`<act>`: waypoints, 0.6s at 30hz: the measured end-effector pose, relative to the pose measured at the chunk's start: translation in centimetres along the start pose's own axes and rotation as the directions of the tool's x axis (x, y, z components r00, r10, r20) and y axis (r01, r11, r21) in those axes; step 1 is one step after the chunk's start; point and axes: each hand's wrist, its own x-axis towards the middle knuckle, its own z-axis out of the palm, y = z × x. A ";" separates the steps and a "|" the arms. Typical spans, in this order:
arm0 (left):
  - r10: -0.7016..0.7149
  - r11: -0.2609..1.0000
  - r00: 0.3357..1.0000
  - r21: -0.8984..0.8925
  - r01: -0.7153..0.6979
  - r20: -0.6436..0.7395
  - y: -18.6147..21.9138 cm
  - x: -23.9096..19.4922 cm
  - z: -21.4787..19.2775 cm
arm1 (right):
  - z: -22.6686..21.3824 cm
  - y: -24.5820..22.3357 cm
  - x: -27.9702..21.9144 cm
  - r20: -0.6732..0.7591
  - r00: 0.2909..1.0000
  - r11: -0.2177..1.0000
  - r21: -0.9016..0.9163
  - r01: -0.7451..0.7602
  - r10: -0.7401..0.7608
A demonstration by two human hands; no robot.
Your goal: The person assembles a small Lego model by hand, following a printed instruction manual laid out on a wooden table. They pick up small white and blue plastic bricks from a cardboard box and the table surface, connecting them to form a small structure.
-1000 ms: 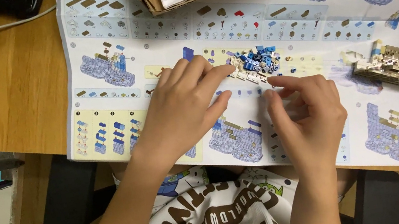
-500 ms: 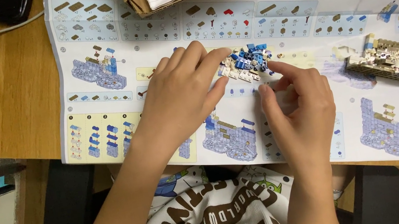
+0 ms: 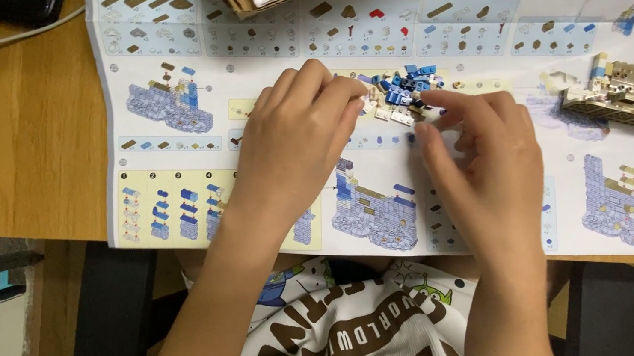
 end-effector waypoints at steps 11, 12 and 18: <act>-0.067 0.987 0.996 -0.140 0.075 0.057 1.7 -4.1 -1.2 | 0.2 -0.7 4.0 0.094 0.961 0.883 -0.379 0.277 -0.261; -0.081 0.987 0.995 -0.133 0.087 0.053 1.8 -4.2 -1.3 | 0.5 -0.5 4.1 0.103 0.957 0.882 -0.372 0.290 -0.271; -0.079 0.992 0.997 -0.101 0.077 -0.025 1.5 -4.8 -0.8 | 1.6 1.1 4.0 0.094 0.933 0.836 -0.420 0.354 -0.348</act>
